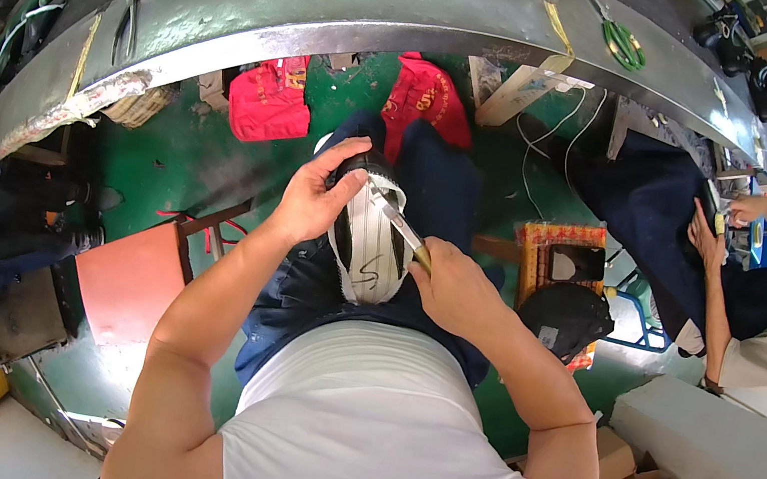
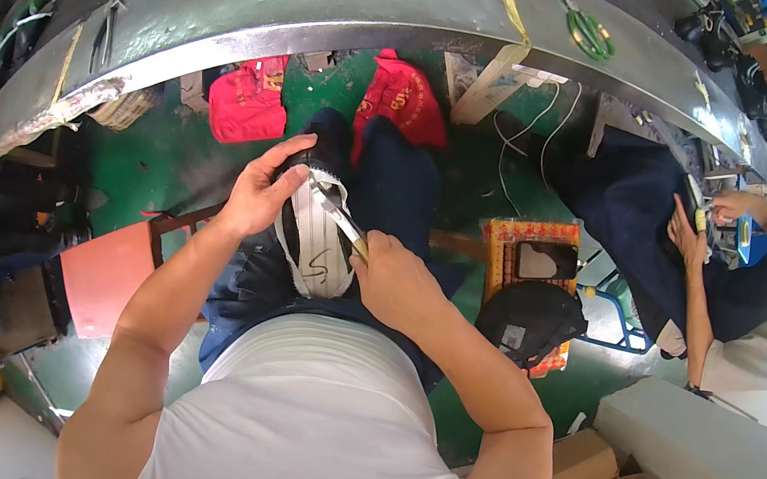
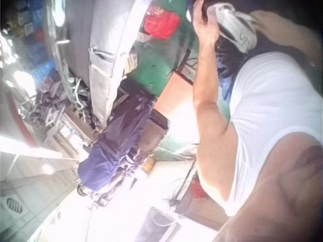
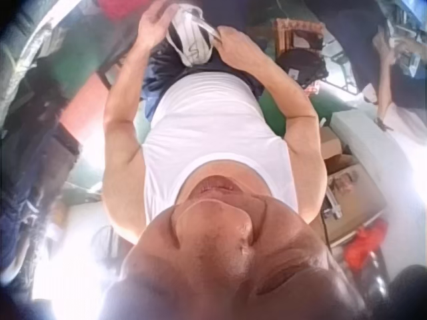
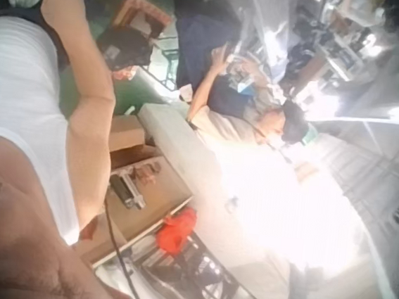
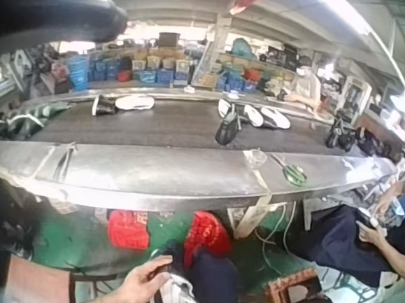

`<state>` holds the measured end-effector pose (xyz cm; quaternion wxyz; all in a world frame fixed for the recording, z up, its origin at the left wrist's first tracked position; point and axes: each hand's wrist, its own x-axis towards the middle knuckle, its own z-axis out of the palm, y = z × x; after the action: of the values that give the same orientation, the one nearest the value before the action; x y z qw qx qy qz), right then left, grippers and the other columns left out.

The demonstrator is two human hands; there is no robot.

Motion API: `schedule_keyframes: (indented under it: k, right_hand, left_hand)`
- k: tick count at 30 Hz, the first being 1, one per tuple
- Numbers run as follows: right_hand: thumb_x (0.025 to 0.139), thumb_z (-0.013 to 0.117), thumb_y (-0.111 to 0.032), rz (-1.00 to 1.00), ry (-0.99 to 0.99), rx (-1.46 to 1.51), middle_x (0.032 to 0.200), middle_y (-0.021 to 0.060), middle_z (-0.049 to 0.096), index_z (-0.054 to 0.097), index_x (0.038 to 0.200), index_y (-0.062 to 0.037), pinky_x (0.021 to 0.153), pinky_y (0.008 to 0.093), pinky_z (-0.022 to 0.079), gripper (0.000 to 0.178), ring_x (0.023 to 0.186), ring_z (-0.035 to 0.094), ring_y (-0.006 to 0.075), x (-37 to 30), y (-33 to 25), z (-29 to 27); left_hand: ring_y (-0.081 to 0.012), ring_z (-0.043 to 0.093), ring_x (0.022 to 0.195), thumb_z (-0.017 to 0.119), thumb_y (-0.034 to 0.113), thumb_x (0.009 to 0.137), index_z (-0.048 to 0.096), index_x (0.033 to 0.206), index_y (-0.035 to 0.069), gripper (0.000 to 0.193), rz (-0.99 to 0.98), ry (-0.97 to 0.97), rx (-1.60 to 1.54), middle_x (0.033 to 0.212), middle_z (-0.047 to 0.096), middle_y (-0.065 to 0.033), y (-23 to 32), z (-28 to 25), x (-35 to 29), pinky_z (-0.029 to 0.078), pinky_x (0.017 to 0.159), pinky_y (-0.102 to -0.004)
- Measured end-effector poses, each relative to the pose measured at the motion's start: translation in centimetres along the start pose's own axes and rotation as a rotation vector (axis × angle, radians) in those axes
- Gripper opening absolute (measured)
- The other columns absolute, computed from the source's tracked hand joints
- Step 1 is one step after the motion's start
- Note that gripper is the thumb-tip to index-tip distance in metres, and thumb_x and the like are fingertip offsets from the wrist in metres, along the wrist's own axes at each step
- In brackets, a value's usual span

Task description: Manually lasting shoes by pulling the upper over the last using pliers and checking for alignment on a conveyor belt assembly line.

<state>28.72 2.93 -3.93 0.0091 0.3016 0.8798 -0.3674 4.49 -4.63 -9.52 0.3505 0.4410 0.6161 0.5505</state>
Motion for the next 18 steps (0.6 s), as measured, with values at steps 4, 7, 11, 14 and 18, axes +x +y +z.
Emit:
schedule_keyframes:
  k: [4,7,11,14,18]
  right_hand:
    - [0.099,0.054,-0.021,0.153,-0.370,0.358,0.083,0.0101,0.065,0.056,0.108,0.0029,0.070,0.0308,0.050,0.026,0.071,0.060,0.0157,0.2,0.3,-4.4]
    - [0.101,0.051,-0.022,0.097,-0.110,0.530,0.079,0.0068,0.065,0.058,0.105,0.0018,0.068,0.0295,0.049,0.025,0.071,0.060,0.0118,-0.8,-2.0,-4.7]
    - [0.103,0.049,-0.029,0.019,-0.040,0.123,0.076,0.0048,0.061,0.057,0.108,0.0013,0.063,0.0296,0.049,0.031,0.067,0.058,0.0117,3.0,0.4,-1.3]
    - [0.102,0.050,-0.031,0.091,-0.023,0.342,0.075,0.0079,0.061,0.057,0.106,0.0009,0.065,0.0309,0.049,0.033,0.069,0.060,0.0150,1.9,1.6,-1.3]
    - [0.097,0.059,-0.029,0.224,0.099,0.551,0.077,0.0080,0.064,0.059,0.110,-0.0002,0.069,0.0327,0.050,0.032,0.070,0.063,0.0178,-0.3,4.2,0.2]
  left_hand:
    - [-0.0222,0.047,0.133,0.065,0.011,0.093,0.055,0.135,0.004,0.043,-0.016,-0.042,-0.010,0.143,0.051,-0.0140,0.2,-0.1,0.5,0.034,0.112,-0.0325]
    - [-0.0227,0.047,0.133,0.065,0.010,0.093,0.052,0.138,0.004,0.047,-0.003,-0.097,-0.003,0.145,0.049,-0.0143,0.1,-0.5,0.3,0.034,0.112,-0.0330]
    - [-0.0244,0.046,0.134,0.064,0.008,0.092,0.042,0.147,0.005,0.059,-0.063,-0.223,0.000,0.146,0.047,-0.0167,0.3,-0.9,0.2,0.034,0.112,-0.0331]
    - [-0.0294,0.045,0.136,0.067,0.017,0.089,0.022,0.154,-0.001,0.080,-0.096,-0.223,0.123,0.147,0.044,-0.0244,-0.3,-0.6,-0.8,0.035,0.112,-0.0330]
    - [-0.0315,0.045,0.137,0.060,0.014,0.087,0.021,0.152,-0.006,0.079,-0.401,-0.110,0.047,0.149,0.040,-0.0278,-2.6,2.5,-5.0,0.036,0.110,-0.0335]
